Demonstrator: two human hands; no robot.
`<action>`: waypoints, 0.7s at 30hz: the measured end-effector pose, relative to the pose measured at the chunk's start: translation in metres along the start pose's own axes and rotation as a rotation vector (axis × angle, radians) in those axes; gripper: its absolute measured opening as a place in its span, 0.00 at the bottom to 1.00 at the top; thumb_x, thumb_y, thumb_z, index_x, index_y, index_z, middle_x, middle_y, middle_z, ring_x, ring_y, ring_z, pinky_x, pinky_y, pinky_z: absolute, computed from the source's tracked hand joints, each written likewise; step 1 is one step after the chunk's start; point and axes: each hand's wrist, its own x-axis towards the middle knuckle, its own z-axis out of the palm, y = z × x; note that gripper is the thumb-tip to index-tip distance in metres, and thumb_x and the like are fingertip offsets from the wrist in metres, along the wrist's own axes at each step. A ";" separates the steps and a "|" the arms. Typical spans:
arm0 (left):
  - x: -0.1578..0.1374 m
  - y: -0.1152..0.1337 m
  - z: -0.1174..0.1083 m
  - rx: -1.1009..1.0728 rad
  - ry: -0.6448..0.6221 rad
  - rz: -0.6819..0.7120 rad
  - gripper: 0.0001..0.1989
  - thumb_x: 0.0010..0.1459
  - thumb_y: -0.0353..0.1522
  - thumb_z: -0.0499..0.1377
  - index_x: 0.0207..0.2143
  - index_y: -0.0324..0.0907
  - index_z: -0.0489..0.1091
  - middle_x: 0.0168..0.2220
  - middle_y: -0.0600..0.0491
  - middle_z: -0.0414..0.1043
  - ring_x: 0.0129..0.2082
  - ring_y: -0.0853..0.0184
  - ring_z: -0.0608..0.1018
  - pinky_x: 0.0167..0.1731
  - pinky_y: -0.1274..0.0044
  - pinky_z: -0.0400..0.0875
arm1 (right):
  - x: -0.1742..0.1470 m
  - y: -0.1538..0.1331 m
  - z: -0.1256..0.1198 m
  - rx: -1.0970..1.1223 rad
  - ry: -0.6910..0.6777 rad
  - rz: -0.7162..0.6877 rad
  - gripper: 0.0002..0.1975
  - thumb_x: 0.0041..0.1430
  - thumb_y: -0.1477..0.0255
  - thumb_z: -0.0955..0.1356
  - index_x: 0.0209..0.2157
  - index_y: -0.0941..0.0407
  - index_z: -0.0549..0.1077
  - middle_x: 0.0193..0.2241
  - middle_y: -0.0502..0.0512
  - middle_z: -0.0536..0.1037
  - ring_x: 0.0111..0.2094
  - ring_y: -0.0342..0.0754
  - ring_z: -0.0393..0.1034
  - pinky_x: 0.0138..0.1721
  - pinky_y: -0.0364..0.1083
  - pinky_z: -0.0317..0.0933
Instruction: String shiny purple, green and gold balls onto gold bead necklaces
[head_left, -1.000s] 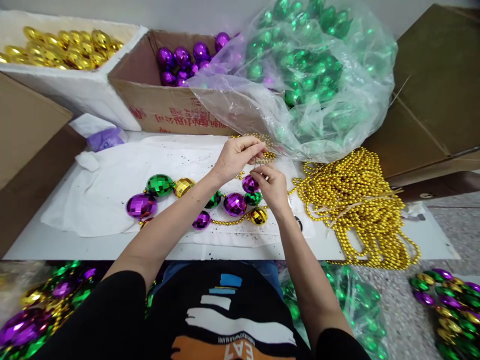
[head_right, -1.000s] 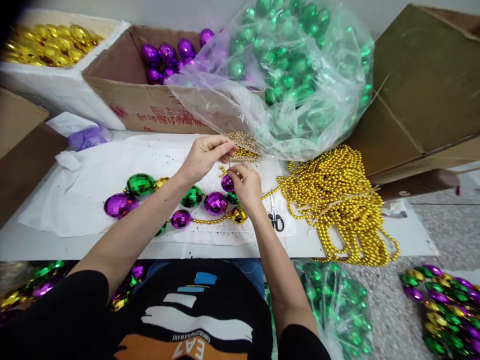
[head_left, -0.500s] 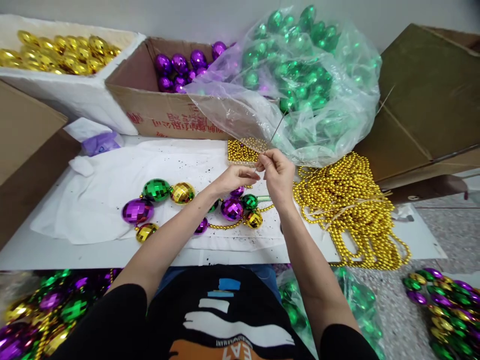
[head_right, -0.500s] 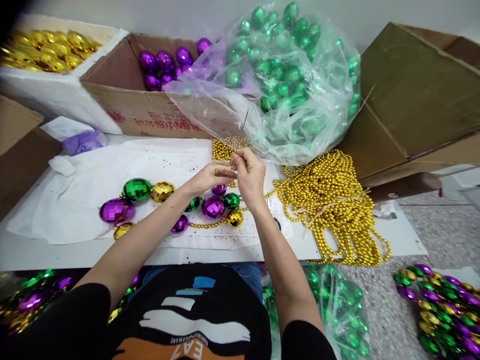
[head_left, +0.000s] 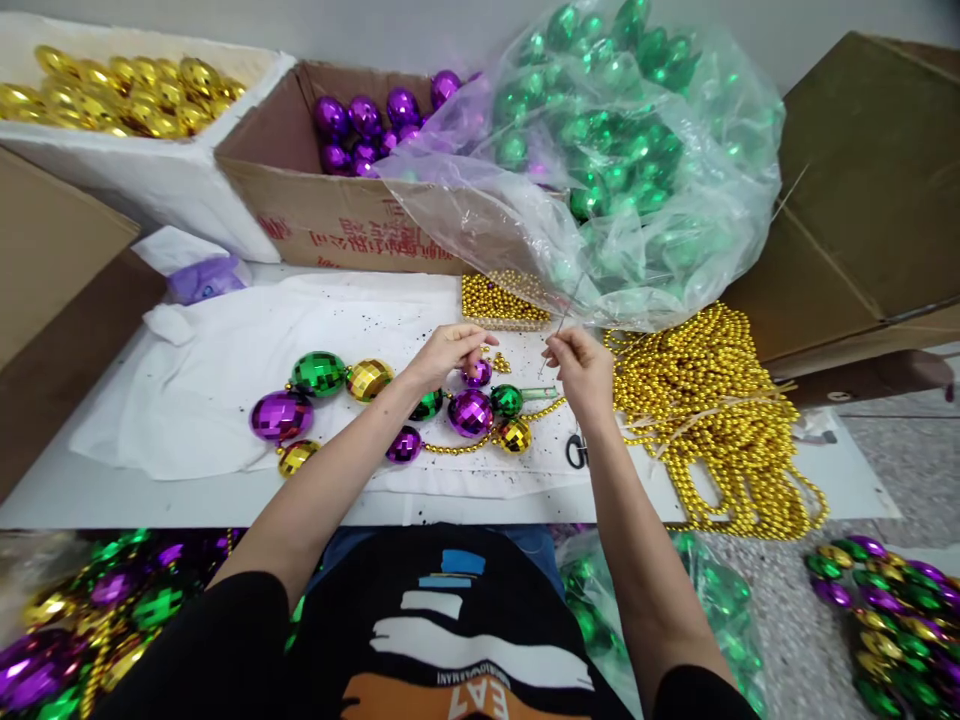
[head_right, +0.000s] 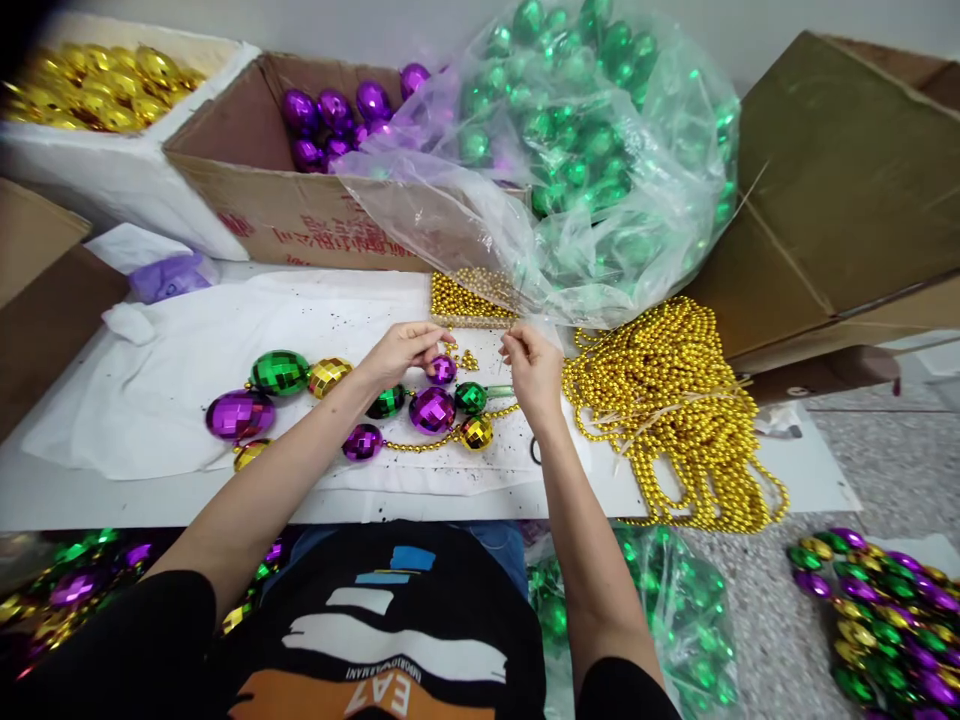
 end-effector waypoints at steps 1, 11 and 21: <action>-0.001 0.007 -0.002 0.013 0.022 0.020 0.08 0.64 0.32 0.58 0.34 0.36 0.75 0.17 0.60 0.63 0.14 0.78 0.65 0.18 0.83 0.60 | -0.001 0.009 -0.001 -0.182 -0.054 0.023 0.08 0.62 0.69 0.64 0.30 0.55 0.72 0.26 0.50 0.77 0.27 0.44 0.71 0.29 0.42 0.61; -0.023 0.085 -0.020 0.464 0.102 0.264 0.10 0.60 0.38 0.61 0.36 0.41 0.78 0.19 0.56 0.68 0.15 0.76 0.61 0.14 0.82 0.52 | 0.009 0.035 0.026 -0.972 -0.352 0.059 0.16 0.68 0.75 0.59 0.47 0.55 0.76 0.45 0.62 0.79 0.46 0.51 0.72 0.40 0.44 0.60; -0.076 0.114 -0.036 0.542 0.133 0.197 0.11 0.59 0.38 0.60 0.43 0.44 0.73 0.23 0.55 0.73 0.15 0.75 0.57 0.15 0.79 0.46 | 0.015 0.043 0.012 -0.969 -0.406 0.008 0.18 0.64 0.81 0.59 0.48 0.59 0.75 0.48 0.68 0.73 0.52 0.56 0.67 0.45 0.47 0.62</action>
